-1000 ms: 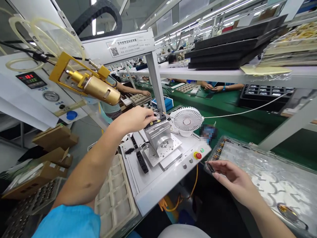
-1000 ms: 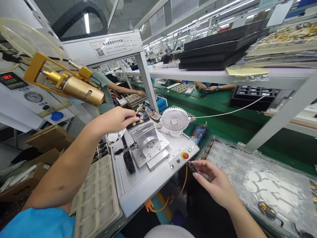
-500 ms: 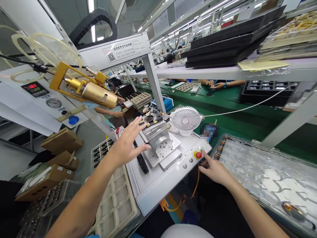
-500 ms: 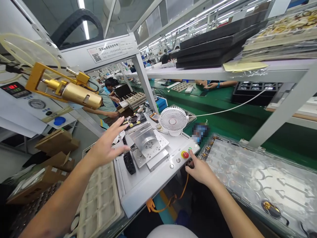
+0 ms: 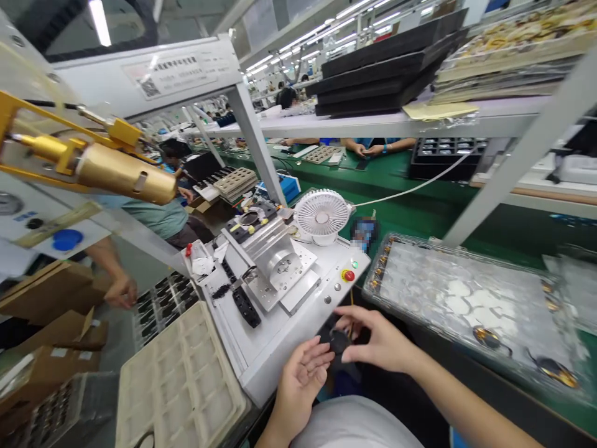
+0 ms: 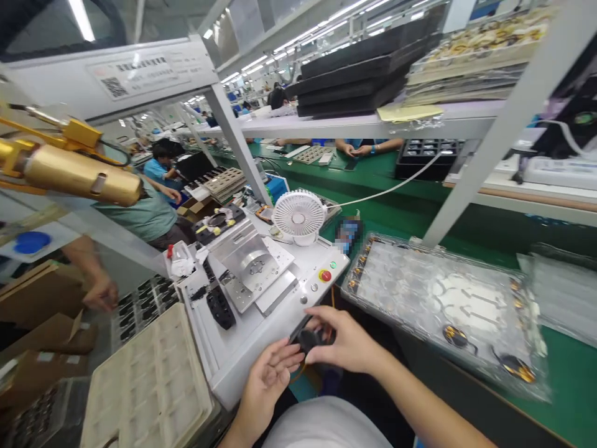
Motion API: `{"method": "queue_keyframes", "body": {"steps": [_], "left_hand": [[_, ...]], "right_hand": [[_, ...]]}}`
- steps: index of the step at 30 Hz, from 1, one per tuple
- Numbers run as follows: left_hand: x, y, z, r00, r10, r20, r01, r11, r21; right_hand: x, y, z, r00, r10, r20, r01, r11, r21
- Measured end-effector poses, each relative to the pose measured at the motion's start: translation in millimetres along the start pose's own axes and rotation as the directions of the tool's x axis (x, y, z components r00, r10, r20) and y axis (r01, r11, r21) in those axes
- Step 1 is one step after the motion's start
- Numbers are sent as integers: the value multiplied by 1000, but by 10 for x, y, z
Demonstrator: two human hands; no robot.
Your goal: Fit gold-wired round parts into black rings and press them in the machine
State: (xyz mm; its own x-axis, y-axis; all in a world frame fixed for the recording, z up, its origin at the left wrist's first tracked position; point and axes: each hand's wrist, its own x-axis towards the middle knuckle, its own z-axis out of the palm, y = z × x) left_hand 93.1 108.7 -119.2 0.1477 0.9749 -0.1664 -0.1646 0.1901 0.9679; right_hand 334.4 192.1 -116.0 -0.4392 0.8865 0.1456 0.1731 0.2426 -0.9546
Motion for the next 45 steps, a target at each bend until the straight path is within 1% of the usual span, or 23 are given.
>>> {"method": "queue_keyframes", "body": {"steps": [2,4,6,8,9,11,13,15,17,19,21,23,26,29,32,35,37,38,39,40,42,44,45], "left_hand": [[75,-155,89,1000,4,11,-2,984,-177],[142,-223,137,1000,12,-1,-12,963,-270],[212,-239,160,1000,-17,-2,16,951,-309],[283,-234,171,998,-62,2,60,950,-305],[311,-230,174,997,-78,2,75,954,-291],[340,-224,165,996,-91,2,89,966,-241],[324,-214,134,996,-94,11,94,977,-193],[269,-194,95,994,-106,7,106,981,-164],[196,-166,73,992,-119,-43,111,982,-151],[136,-143,78,988,-119,-99,105,985,-138],[109,-131,100,987,-103,-120,87,988,-131],[117,-129,117,992,-85,-88,74,989,-125],[149,-128,111,997,-74,-17,72,992,-107],[152,-120,78,997,-74,0,74,991,-113],[120,-101,46,995,-103,-3,102,985,-138],[84,-42,52,982,-174,77,184,972,-149],[66,33,89,964,-203,170,232,956,-178],[62,80,112,954,-207,216,252,946,-204],[61,131,134,946,-203,254,264,935,-238],[63,184,150,941,-191,279,269,923,-275],[71,280,152,941,-161,297,263,902,-343],[72,350,104,950,-138,281,243,890,-385],[65,371,64,957,-130,259,227,891,-392]], "right_hand": [[-78,-58,238,990,-139,-10,139,988,68],[-89,-46,421,966,-238,-97,245,967,68],[-66,-5,508,943,-286,-172,295,955,31],[-49,-1,463,941,-292,-171,289,956,-46],[-56,-26,381,956,-263,-131,250,962,-109],[-123,-113,90,991,-116,-66,94,958,-273],[-277,-195,-351,987,87,-136,-137,897,-421],[-503,-212,-857,919,220,-327,-360,807,-469],[-755,-154,-1303,804,327,-497,-566,677,-470],[-977,-53,-1586,700,409,-586,-701,551,-453],[-1129,48,-1686,630,467,-621,-773,457,-441],[-1199,125,-1668,600,499,-626,-799,410,-439],[-1206,180,-1622,607,515,-605,-794,412,-447],[-1194,176,-1673,643,492,-587,-765,449,-463],[-1169,125,-1690,714,409,-569,-695,514,-503],[-1012,19,-1446,817,276,-506,-552,624,-553],[-804,-87,-1109,905,127,-406,-363,729,-580],[-680,-149,-908,945,8,-327,-211,780,-589],[-552,-215,-701,962,-138,-236,-30,806,-591],[-427,-281,-499,944,-294,-148,156,796,-584],[-208,-396,-149,841,-540,-21,441,708,-552],[-47,-468,95,771,-636,26,553,650,-521],[10,-486,178,761,-648,35,575,648,-499]]}}
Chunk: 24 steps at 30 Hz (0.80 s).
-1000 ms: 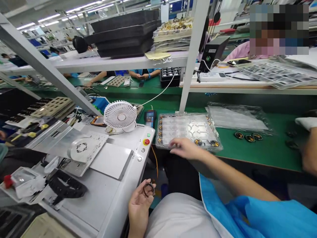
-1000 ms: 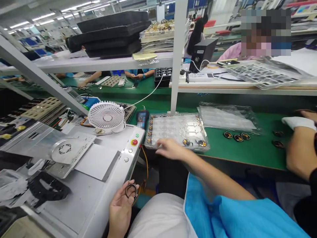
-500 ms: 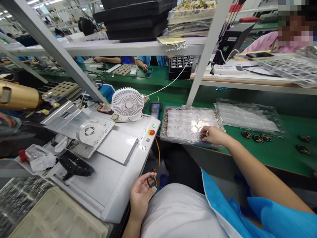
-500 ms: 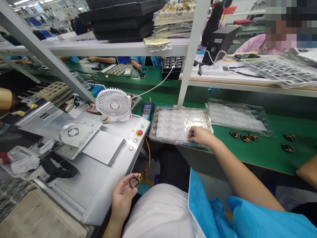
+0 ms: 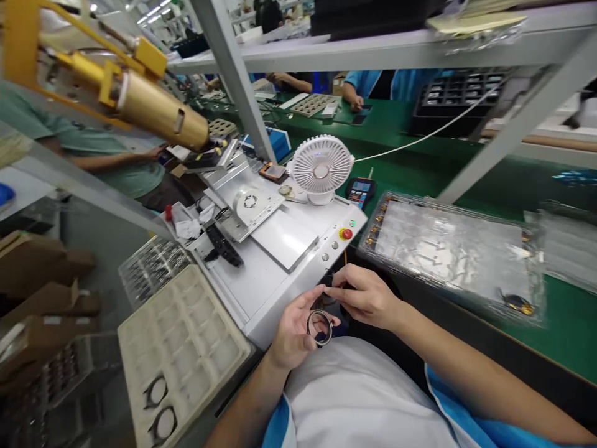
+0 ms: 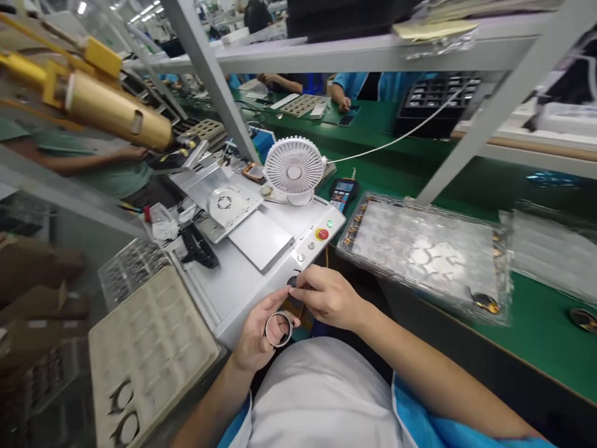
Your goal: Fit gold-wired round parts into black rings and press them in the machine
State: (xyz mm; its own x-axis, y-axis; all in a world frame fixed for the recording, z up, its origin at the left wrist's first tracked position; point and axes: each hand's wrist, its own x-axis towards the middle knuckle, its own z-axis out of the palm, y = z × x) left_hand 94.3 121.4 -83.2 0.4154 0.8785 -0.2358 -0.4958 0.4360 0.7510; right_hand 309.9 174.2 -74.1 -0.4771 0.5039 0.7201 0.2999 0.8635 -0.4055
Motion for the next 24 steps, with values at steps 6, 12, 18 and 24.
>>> {"method": "queue_keyframes", "body": {"steps": [6,12,18,24], "left_hand": [[-140,92,-230,999,21,-42,-15,991,132],[-133,188,-332,995,-37,93,19,983,184],[-151,132,-377,999,-2,52,-6,987,159],[-147,115,-355,995,-5,100,-14,982,189]], "right_hand": [[160,17,143,957,255,138,-277,943,183],[310,141,142,882,226,414,-376,866,329],[194,59,272,791,527,312,-611,651,450],[119,46,306,801,499,330,-598,660,455]]}}
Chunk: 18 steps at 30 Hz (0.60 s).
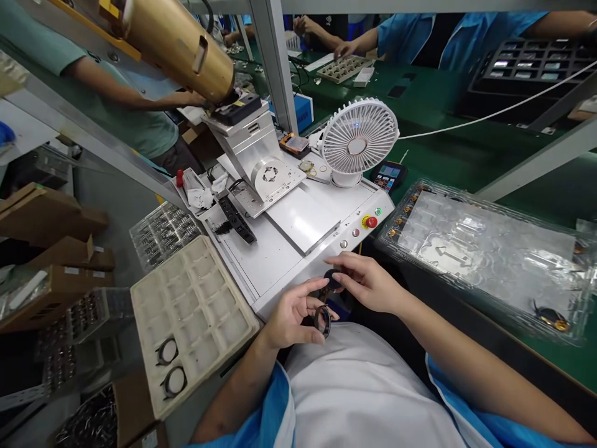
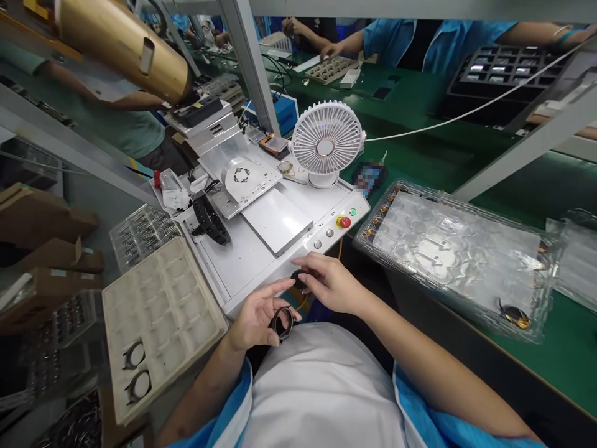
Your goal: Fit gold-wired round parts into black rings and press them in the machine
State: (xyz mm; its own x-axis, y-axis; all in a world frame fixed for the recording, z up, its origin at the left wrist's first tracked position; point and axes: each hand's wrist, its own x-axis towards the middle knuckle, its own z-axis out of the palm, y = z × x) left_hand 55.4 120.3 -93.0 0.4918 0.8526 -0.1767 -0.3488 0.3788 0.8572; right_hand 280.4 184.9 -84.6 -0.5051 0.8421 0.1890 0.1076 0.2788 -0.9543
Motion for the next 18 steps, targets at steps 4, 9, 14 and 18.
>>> {"method": "queue_keyframes", "body": {"steps": [4,9,14,18], "left_hand": [[31,3,-3,998,21,-56,-26,997,-77],[81,-88,-3,996,-29,-88,15,987,-161],[132,-104,0,979,34,-203,-66,986,-154],[90,-75,12,968,133,-215,-146,988,-47]], "right_hand": [[10,-5,-11,997,-77,3,77,997,18],[25,-29,-26,988,-153,10,153,978,-139],[369,53,-221,982,-54,-180,16,979,-203],[821,157,-400,880,355,-315,-356,933,54]]}}
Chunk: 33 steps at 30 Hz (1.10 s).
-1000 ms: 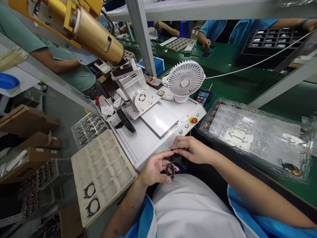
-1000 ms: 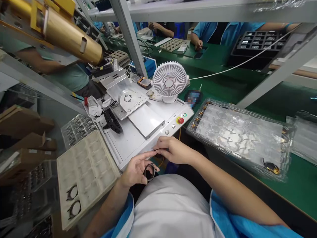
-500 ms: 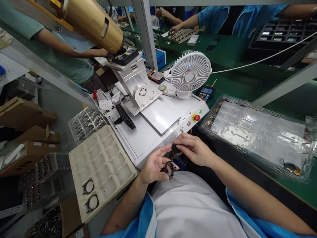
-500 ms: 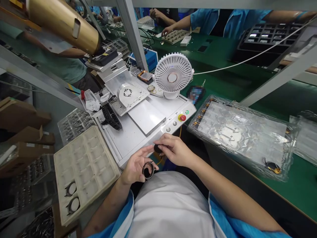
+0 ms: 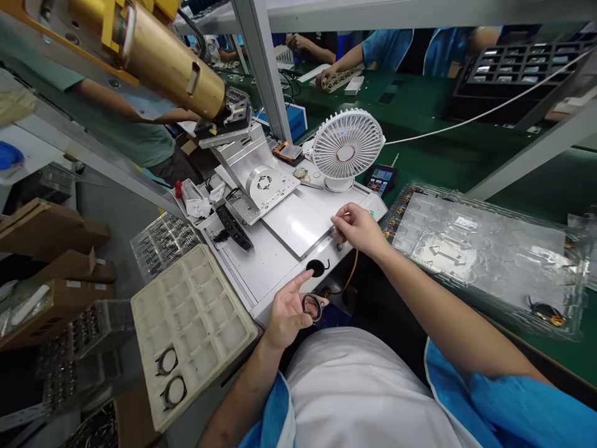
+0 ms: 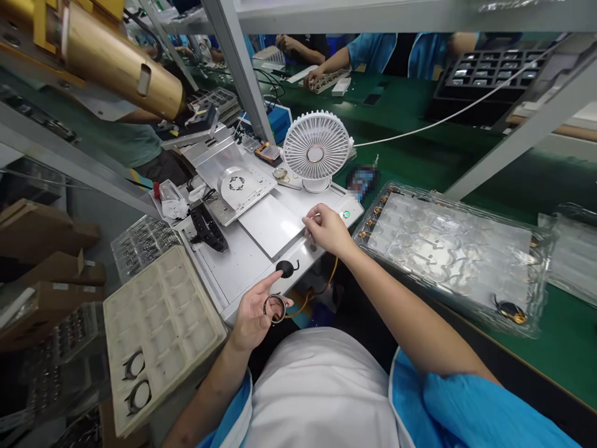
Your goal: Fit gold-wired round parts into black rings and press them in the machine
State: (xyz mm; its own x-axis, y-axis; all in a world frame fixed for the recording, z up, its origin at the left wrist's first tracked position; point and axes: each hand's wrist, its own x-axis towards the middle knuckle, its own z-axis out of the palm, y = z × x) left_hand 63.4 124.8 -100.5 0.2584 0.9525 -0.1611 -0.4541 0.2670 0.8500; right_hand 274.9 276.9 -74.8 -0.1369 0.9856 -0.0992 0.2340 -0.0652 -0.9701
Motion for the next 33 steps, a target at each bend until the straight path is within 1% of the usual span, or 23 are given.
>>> {"method": "queue_keyframes", "body": {"steps": [2,3,4,6,7,8,9,10,12,13,14,15,16,17,18,20,23,24,25,26,28,30,33], "left_hand": [[-53,11,-3,998,61,9,-61,997,53],[-84,12,-6,996,90,17,-91,992,86],[-117,10,-10,993,118,25,-120,985,127],[-181,-8,-18,983,183,32,-185,954,236],[-208,-26,-21,975,222,32,-221,926,307],[-228,-51,-21,965,261,33,-253,887,387],[-240,-80,-18,954,296,41,-280,835,474],[-242,-114,-12,945,321,65,-301,771,561],[-214,-182,11,933,323,159,-335,617,712],[-187,-212,27,930,300,210,-347,534,771],[-156,-236,46,928,271,254,-356,455,816],[-123,-253,65,928,238,285,-360,391,847],[-93,-264,84,929,207,305,-362,350,864],[-68,-267,102,929,184,321,-366,340,866],[-50,-265,116,924,175,339,-380,360,852],[-35,-251,132,912,209,354,-411,464,785],[-43,-234,122,913,295,282,-408,628,663],[-46,-233,112,917,302,261,-399,656,641],[-48,-236,99,918,301,258,-396,665,634],[-48,-241,85,914,300,274,-407,652,640],[-45,-253,56,893,306,329,-449,576,682],[-41,-257,31,876,296,380,-481,471,739],[-30,-222,12,874,245,420,-480,304,823]], "right_hand": [[141,-36,-16,991,131,3,-130,991,-39],[164,-46,-28,987,160,-11,-160,984,-73],[153,-48,-40,986,164,-42,-167,980,-106],[33,-27,-47,986,114,-123,-130,983,-127],[-71,-5,-32,986,85,-141,-101,989,-106],[-196,22,-2,990,68,-124,-75,996,-57],[-334,51,45,996,61,-68,-60,998,16],[-474,80,106,998,56,15,-57,993,104],[-721,126,248,986,31,163,-73,962,264],[-812,139,314,980,17,197,-81,943,323],[-875,145,367,980,12,198,-86,925,371],[-910,145,401,983,17,182,-91,908,408],[-922,139,414,985,32,167,-103,894,437],[-916,131,406,986,51,162,-121,879,461],[-900,121,382,984,67,166,-140,867,479],[-862,105,307,979,81,186,-165,852,497],[-840,98,214,976,76,205,-167,863,476],[-843,99,202,976,77,206,-166,872,461],[-849,102,197,976,80,203,-165,880,445],[-854,104,198,977,86,197,-165,887,431],[-861,109,204,976,105,193,-178,891,418],[-857,114,198,966,129,223,-215,881,421],[-841,134,167,935,166,313,-293,858,422]]}}
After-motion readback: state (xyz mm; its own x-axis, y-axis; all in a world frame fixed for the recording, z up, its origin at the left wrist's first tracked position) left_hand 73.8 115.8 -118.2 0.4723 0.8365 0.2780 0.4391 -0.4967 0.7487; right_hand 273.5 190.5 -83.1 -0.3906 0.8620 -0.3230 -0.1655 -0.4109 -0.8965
